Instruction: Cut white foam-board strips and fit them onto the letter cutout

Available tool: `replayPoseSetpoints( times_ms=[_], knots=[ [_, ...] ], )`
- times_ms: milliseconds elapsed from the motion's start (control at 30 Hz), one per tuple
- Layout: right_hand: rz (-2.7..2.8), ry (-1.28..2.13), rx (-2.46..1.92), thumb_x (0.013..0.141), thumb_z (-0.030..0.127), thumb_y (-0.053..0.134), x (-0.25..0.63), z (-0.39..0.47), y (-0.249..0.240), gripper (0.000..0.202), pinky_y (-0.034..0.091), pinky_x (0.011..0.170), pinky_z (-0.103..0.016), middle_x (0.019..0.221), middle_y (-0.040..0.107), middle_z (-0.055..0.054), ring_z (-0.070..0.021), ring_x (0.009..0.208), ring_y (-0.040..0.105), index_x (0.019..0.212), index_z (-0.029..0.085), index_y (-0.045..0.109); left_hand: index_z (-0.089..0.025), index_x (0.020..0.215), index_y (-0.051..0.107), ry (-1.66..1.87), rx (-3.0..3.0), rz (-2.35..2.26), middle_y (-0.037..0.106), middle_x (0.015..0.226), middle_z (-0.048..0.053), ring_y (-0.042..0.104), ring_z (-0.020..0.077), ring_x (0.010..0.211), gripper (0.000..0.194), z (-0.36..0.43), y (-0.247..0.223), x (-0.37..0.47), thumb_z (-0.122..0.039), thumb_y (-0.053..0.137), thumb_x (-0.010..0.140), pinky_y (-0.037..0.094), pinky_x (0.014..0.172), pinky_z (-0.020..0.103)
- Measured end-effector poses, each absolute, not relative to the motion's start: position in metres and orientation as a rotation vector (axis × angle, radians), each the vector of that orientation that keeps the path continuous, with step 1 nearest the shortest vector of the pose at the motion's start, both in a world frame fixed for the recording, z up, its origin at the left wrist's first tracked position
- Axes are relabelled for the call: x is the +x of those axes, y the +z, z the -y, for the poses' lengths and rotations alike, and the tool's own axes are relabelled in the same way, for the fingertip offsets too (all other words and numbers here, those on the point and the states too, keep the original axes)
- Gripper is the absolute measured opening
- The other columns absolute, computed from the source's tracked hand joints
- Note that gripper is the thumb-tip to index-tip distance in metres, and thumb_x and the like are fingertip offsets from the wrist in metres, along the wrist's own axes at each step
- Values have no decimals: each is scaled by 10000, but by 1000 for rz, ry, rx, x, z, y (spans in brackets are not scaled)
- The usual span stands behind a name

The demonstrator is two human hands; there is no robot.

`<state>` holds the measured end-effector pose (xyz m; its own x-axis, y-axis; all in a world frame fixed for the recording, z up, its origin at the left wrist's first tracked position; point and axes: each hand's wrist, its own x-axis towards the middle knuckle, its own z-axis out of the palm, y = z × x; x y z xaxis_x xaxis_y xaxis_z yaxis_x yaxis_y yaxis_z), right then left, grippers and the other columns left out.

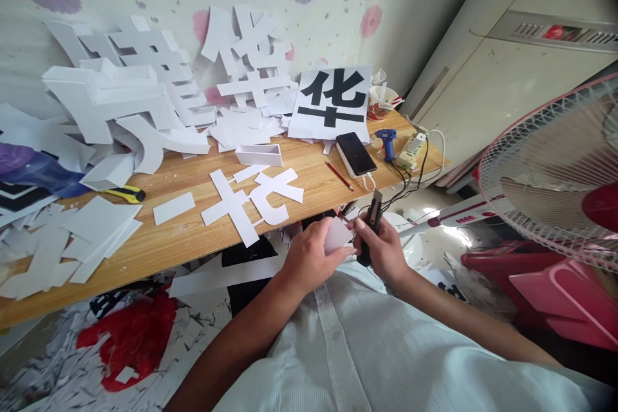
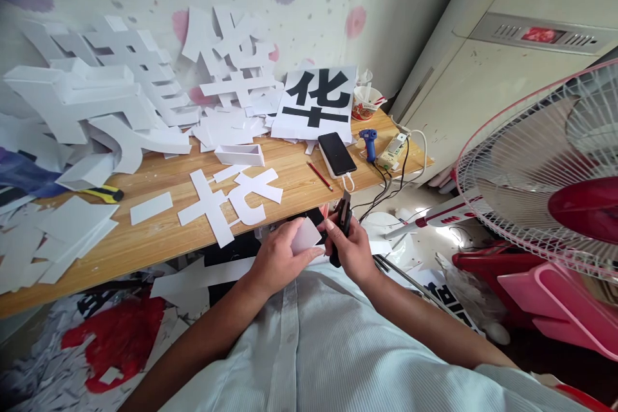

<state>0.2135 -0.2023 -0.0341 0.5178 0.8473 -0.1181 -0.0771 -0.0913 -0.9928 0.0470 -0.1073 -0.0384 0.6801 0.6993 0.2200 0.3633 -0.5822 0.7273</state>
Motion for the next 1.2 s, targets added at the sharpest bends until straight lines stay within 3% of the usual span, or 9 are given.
replayPoseSetpoints(
  times_ms=[167,367,433,533,667,833,933,1067,1200],
  knots=[
    [735,895,-1517,782,566,925,220,193,-19,530,470,416,-264,866,746,-29,-119,496,542,1077,216,658,-227,1402,592,595,2318,-867,788,1233,135,780,365,1145,746,112,-51,51,-519,950,817,641,950,475],
    [752,830,-1586,746,530,949,223,190,-22,497,506,450,-268,834,741,-26,-136,549,571,1033,208,703,-234,1456,569,481,2259,-916,759,1346,148,741,349,1230,770,113,-54,52,-485,942,831,585,998,434],
    [750,821,-1580,737,533,959,228,190,-24,498,482,443,-265,862,755,-37,-137,558,574,1024,206,716,-238,1350,638,423,2174,-892,792,1235,100,759,298,1123,561,109,-49,46,-466,880,898,564,913,366],
    [758,783,-1571,729,531,977,237,192,-26,498,484,478,-268,917,779,-66,-160,630,623,1018,202,739,-233,988,685,276,2071,-888,750,885,2,701,196,823,175,102,-43,28,-389,765,981,457,708,280],
    [779,806,-1555,751,547,978,246,191,-30,483,534,557,-291,916,793,-71,-178,682,658,1021,206,768,-219,762,562,89,2041,-945,621,716,-29,575,157,696,290,103,-41,0,-327,743,961,333,630,277],
    [849,830,-1508,744,591,981,241,181,-35,491,612,709,-351,946,805,-90,-245,835,741,972,209,774,-221,881,600,-8,2144,-1037,720,849,27,663,204,798,209,115,-33,-26,-321,596,1065,355,691,308],
    [861,906,-1495,760,618,965,232,173,-37,525,579,620,-328,967,815,-102,-225,763,716,1022,205,771,-223,978,612,-108,2290,-1093,773,952,63,723,245,875,172,114,-15,-40,-313,534,1102,373,719,327],
    [898,1007,-1546,803,666,906,224,165,-33,583,497,482,-304,1035,820,-106,-137,550,555,1126,205,756,-228,1036,617,-275,2453,-1206,792,995,75,755,273,900,197,102,25,-61,-321,476,1136,410,726,344],
    [1143,891,-1664,886,660,811,233,151,-37,565,553,581,-325,961,790,-76,-198,655,662,1219,220,691,-230,1060,622,-333,2563,-1336,798,998,83,761,278,914,171,86,65,-81,-320,496,1133,440,742,342]
  ],
)
